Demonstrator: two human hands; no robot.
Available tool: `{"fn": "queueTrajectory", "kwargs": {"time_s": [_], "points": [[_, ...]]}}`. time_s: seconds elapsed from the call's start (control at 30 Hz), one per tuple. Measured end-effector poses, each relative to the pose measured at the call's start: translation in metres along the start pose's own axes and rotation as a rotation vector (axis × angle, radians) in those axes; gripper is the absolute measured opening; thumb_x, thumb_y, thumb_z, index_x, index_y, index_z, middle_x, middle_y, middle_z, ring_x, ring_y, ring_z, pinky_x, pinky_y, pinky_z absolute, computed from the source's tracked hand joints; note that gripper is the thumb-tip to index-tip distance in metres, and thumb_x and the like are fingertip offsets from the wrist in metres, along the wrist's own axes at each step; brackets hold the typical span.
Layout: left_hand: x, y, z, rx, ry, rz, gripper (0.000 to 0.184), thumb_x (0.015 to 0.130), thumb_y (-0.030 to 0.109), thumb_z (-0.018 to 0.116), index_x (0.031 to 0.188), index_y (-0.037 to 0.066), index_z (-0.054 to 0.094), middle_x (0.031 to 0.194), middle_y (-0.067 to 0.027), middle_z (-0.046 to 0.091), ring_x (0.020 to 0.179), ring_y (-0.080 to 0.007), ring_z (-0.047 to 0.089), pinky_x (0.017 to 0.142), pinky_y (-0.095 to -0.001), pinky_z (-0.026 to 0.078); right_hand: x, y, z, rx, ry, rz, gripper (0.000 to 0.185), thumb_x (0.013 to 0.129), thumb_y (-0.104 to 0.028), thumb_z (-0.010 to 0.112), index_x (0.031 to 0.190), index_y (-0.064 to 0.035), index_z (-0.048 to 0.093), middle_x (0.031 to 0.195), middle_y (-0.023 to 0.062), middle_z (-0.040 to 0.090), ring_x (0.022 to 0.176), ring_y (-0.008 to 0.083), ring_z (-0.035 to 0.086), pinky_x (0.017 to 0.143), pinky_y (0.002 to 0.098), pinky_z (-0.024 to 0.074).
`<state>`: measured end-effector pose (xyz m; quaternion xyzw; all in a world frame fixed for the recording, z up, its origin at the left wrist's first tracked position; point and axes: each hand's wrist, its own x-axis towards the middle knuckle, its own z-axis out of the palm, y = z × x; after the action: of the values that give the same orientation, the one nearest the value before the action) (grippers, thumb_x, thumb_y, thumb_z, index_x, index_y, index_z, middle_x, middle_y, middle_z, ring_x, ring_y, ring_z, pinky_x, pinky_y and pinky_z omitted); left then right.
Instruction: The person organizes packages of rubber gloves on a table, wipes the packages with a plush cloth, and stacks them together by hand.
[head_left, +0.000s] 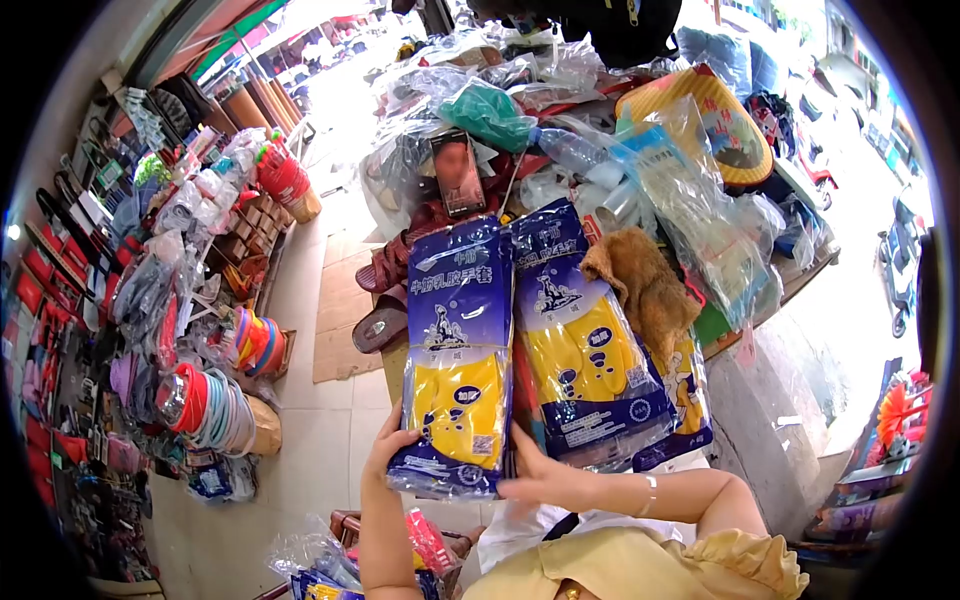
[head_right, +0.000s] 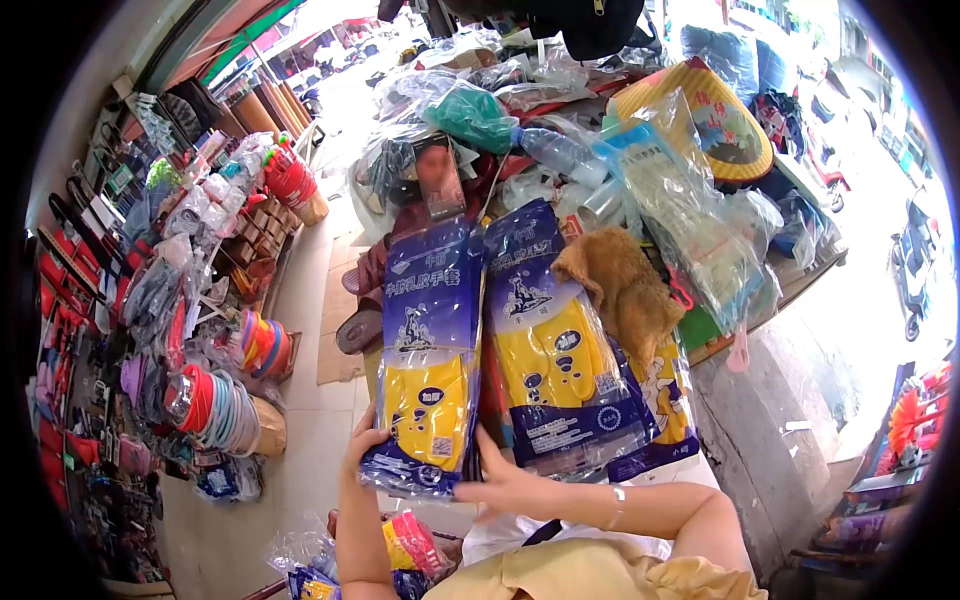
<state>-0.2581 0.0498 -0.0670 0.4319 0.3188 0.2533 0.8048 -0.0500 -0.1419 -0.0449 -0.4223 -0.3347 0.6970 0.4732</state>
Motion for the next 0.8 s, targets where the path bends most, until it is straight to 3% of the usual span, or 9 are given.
{"fn": "queueTrajectory", "kwargs": {"time_s": [0.1,0.17,0.2,0.27,0.33,0.43,0.53,0.67,0.8], "points": [[-0.007,0.006,-0.007,0.072,-0.034,-0.008,0.085,0.068,0.002,0.059,0.148,-0.001,0.028,0.136,-0.0167,0.049,0.121,-0.0252,0.053,0.103,-0.0341,0.041,-0.032,-0.030,-0.049,-0.259,-0.418,-0.008,0.059,0.095,-0.006,0.055,0.148,0.0000,0.029,0.140,0.0162,0.045,0.116,0.0222,0.056,0.094,0.0320,0.0478],[-0.003,0.006,-0.011,0.301,-0.084,0.015,0.084,0.069,0.001,0.058,0.147,-0.001,0.029,0.138,-0.0131,0.047,0.127,-0.0219,0.046,0.108,-0.0309,0.034,-0.047,-0.072,-0.082,-0.177,-0.024,-0.250,0.023,0.089,0.001,0.060,0.111,-0.0006,0.066,0.101,0.0089,0.068,0.090,0.0165,0.066,0.077,0.0288,0.0552],[-0.002,0.008,-0.010,0.290,-0.075,0.016,0.084,0.069,0.001,0.058,0.147,-0.001,0.029,0.138,-0.0131,0.047,0.127,-0.0219,0.046,0.108,-0.0309,0.034,-0.045,-0.082,-0.107,-0.424,0.328,-0.413,0.028,0.085,-0.003,0.064,0.113,-0.0008,0.064,0.112,0.0087,0.066,0.087,0.0122,0.065,0.066,0.0259,0.0540],[0.001,0.010,-0.009,0.433,-0.049,0.056,0.083,0.069,0.000,0.058,0.147,-0.002,0.030,0.139,-0.0117,0.046,0.127,-0.0210,0.045,0.107,-0.0305,0.034,-0.025,-0.114,-0.157,-1.212,0.769,-0.753,0.047,0.080,-0.010,0.067,0.126,-0.0053,0.055,0.129,0.0195,0.053,0.116,0.0309,0.054,0.095,0.0390,0.0448],[0.003,0.010,-0.008,0.424,-0.053,0.093,0.082,0.069,-0.002,0.056,0.147,0.000,0.031,0.138,-0.0121,0.048,0.125,-0.0215,0.047,0.108,-0.0309,0.034,-0.014,-0.111,-0.198,-1.580,1.047,-0.484,0.067,0.075,-0.024,0.071,0.136,-0.0091,0.047,0.143,0.0206,0.037,0.130,0.0422,0.035,0.108,0.0465,0.0294],[-0.020,0.023,0.015,0.742,0.166,0.170,0.074,0.075,0.000,0.062,0.145,0.005,0.037,0.133,-0.0147,0.053,0.115,-0.0249,0.056,0.102,-0.0346,0.041,-0.004,-0.105,-0.239,-1.555,1.004,-0.352,0.056,0.076,-0.018,0.070,0.128,-0.0072,0.053,0.132,0.0209,0.048,0.122,0.0402,0.045,0.103,0.0450,0.0363],[-0.047,0.019,0.029,0.923,0.274,0.408,0.067,0.077,0.005,0.067,0.140,0.004,0.044,0.130,-0.0181,0.054,0.111,-0.0313,0.058,0.099,-0.0387,0.044,-0.004,-0.118,-0.236,-1.384,1.022,-0.624,0.032,0.075,-0.004,0.066,0.107,-0.0035,0.062,0.104,0.0170,0.061,0.100,0.0355,0.060,0.087,0.0389,0.0487],[-0.062,-0.008,0.067,1.297,0.372,0.782,0.062,0.076,0.016,0.073,0.133,0.006,0.052,0.134,-0.0210,0.050,0.123,-0.0391,0.048,0.104,-0.0471,0.038,-0.016,-0.159,-0.142,-1.223,0.963,-0.781,0.035,0.072,0.000,0.064,0.107,-0.0030,0.061,0.106,0.0152,0.060,0.099,0.0321,0.060,0.085,0.0367,0.0493],[-0.053,-0.035,0.077,1.577,0.448,0.685,0.059,0.079,0.030,0.068,0.130,0.005,0.054,0.136,-0.0207,0.048,0.128,-0.0394,0.044,0.109,-0.0552,0.027,0.019,-0.144,-0.054,-1.641,0.455,-0.929,0.044,0.067,-0.010,0.063,0.111,-0.0069,0.059,0.120,0.0147,0.055,0.107,0.0314,0.056,0.092,0.0420,0.0439]]}}
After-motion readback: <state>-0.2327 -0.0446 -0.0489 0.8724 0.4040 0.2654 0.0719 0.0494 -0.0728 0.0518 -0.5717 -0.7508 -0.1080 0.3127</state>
